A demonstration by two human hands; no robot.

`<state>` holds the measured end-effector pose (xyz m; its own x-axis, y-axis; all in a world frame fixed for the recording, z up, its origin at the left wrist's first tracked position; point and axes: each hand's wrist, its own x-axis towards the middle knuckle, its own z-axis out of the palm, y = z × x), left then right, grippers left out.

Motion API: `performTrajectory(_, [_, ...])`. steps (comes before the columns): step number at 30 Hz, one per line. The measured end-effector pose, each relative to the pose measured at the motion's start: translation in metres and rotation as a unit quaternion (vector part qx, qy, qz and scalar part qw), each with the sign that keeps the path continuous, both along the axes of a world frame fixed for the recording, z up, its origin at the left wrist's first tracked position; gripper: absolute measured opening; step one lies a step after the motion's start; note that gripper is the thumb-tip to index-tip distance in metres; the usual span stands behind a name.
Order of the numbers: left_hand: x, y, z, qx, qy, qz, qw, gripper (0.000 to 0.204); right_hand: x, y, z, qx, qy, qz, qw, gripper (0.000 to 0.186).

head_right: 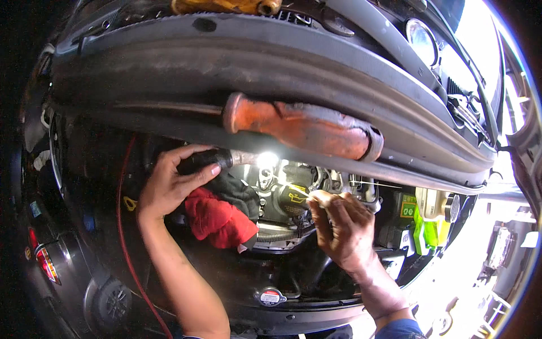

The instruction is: Working on the engine of a vehicle using a flashlight and hands to inspect or adjust components.

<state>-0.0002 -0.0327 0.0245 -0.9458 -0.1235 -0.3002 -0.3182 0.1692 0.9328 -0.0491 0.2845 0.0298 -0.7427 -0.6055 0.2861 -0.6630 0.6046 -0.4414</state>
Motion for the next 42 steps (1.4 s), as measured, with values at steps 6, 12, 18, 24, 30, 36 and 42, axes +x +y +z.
performTrajectory(6, [-0.001,0.003,-0.016,-0.067,-0.071,0.038,0.994,0.049,-0.006,-0.021,-0.006,0.006,-0.011,-0.025,1.0,0.012])
performTrajectory(12, [-0.003,0.006,-0.014,0.005,-0.041,0.001,0.999,0.044,-0.012,-0.009,-0.02,0.078,0.015,-0.025,0.997,0.029])
performTrajectory(18, [0.003,0.001,-0.003,-0.023,0.002,-0.071,0.997,0.026,-0.008,-0.006,-0.03,0.106,-0.007,-0.024,0.994,0.038])
performTrajectory(24, [0.015,-0.006,-0.009,-0.151,0.011,-0.064,0.986,0.033,-0.005,-0.003,-0.037,0.049,-0.22,0.019,0.974,0.066])
performTrajectory(30, [0.032,-0.013,-0.034,-0.394,0.157,-0.142,0.894,0.052,0.011,0.023,-0.048,-0.056,-0.371,0.04,0.926,0.068])
performTrajectory(36, [0.051,-0.009,-0.054,-0.417,0.155,-0.112,0.889,0.04,0.028,0.03,-0.09,-0.221,-0.638,-0.111,0.729,0.053])
performTrajectory(42, [0.069,-0.006,-0.076,-0.415,0.209,-0.021,0.886,0.026,0.033,0.024,-0.104,-0.258,-0.653,-0.077,0.708,0.047])
